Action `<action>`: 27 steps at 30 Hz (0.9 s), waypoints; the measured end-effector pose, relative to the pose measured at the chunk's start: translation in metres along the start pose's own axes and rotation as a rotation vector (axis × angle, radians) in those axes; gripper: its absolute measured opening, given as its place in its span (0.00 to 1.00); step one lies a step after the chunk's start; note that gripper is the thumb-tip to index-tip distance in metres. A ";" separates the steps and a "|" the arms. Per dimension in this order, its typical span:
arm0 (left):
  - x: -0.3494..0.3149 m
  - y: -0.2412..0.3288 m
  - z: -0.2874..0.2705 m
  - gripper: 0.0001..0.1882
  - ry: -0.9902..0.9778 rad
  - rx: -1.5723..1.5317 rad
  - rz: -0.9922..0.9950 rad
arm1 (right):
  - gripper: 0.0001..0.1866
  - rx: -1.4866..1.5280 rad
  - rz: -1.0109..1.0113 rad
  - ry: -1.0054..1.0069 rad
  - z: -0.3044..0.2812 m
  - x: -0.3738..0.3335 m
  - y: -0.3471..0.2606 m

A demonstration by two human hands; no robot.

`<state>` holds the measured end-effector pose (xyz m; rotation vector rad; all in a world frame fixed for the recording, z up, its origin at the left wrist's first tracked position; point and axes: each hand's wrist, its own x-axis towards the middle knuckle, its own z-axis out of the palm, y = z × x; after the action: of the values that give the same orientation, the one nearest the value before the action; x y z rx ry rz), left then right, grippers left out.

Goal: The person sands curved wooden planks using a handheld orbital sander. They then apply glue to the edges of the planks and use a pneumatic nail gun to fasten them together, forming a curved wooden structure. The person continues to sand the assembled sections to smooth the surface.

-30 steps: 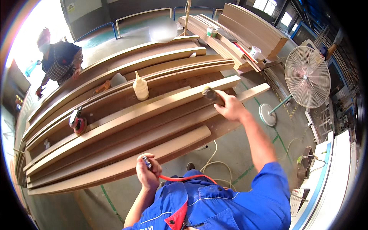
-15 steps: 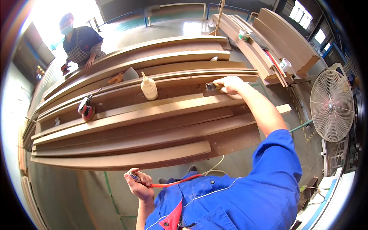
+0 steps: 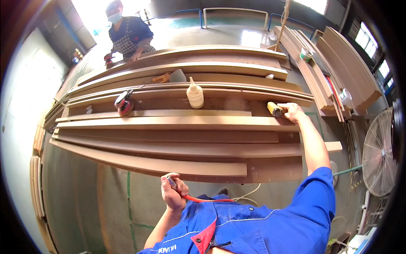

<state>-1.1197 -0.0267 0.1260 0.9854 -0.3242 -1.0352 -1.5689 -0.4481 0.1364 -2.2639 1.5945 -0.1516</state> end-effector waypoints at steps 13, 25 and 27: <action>-0.008 0.005 0.017 0.30 -0.072 0.054 0.018 | 0.37 0.361 -0.258 -0.030 0.035 0.056 -0.170; -0.038 0.036 -0.042 0.28 0.205 -0.042 0.141 | 0.24 0.411 -0.605 0.846 0.118 0.085 -0.359; -0.032 0.039 -0.049 0.27 0.197 -0.036 0.132 | 0.21 0.402 -0.696 0.731 0.114 0.063 -0.386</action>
<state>-1.0821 0.0320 0.1372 1.0111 -0.2045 -0.8151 -1.1707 -0.3665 0.1597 -2.4316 0.8041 -1.4627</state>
